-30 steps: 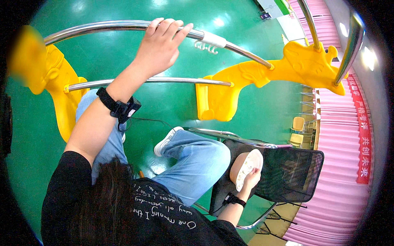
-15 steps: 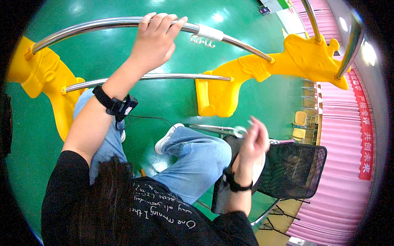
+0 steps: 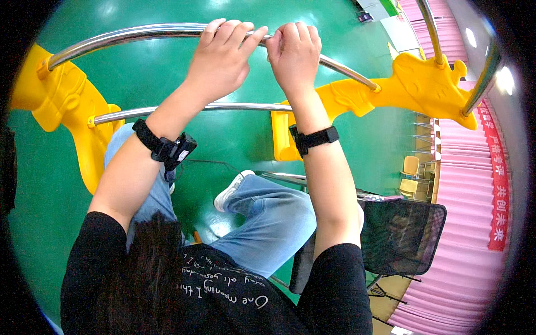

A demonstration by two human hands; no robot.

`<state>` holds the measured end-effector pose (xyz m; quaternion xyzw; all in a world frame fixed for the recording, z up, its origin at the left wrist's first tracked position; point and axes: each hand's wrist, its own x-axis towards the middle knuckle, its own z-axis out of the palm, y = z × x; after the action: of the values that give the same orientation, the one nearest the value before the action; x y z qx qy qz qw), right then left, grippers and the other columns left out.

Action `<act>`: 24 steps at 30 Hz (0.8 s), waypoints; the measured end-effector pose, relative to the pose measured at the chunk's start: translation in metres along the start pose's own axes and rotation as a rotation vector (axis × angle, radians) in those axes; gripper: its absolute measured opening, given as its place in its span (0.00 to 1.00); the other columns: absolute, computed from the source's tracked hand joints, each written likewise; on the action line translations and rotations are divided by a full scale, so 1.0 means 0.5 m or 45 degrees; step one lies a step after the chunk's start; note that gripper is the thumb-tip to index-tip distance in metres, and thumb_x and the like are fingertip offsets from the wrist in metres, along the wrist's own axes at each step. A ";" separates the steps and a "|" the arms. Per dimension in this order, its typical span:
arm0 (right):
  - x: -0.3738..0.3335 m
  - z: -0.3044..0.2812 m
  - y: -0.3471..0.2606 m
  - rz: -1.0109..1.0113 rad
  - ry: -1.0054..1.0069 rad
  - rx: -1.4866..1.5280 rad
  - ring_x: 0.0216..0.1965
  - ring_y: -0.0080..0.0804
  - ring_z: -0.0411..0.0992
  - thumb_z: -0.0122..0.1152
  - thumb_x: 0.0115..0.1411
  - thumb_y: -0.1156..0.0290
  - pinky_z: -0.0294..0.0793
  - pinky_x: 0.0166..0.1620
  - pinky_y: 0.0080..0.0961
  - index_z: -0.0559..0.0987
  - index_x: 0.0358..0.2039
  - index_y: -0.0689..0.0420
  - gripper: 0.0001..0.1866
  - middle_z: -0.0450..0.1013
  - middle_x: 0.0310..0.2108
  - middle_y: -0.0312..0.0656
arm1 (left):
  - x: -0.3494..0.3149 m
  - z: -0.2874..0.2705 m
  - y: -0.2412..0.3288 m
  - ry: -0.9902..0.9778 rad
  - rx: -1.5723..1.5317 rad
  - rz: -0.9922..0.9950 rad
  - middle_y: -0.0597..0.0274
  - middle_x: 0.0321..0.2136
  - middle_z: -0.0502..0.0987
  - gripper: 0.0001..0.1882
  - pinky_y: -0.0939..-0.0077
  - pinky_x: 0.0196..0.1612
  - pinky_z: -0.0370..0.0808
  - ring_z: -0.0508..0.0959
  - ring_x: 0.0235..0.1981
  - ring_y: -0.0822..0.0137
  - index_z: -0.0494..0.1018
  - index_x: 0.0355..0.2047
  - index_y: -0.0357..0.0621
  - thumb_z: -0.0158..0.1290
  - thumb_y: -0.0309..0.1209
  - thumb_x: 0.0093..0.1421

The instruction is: The person picks up white plastic clips from the floor and a bowl, then attaches them to a metal bar structure. They move a chair to reposition the bowl and continue attaching the clips to the bar.

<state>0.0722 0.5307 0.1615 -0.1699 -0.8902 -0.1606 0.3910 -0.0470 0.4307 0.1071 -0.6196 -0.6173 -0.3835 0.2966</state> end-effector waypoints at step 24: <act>0.010 -0.015 -0.030 -0.001 -0.295 -0.045 0.40 0.53 0.64 0.44 0.59 0.66 0.64 0.45 0.40 0.69 0.41 0.69 0.17 0.67 0.40 0.56 | 0.015 -0.034 0.002 -0.072 -0.029 0.035 0.57 0.43 0.67 0.23 0.62 0.55 0.54 0.63 0.49 0.60 0.67 0.44 0.42 0.49 0.30 0.44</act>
<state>0.0675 0.5150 0.1678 -0.1938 -0.9266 -0.1558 0.2822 -0.0483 0.4203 0.1226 -0.6418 -0.6126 -0.3687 0.2773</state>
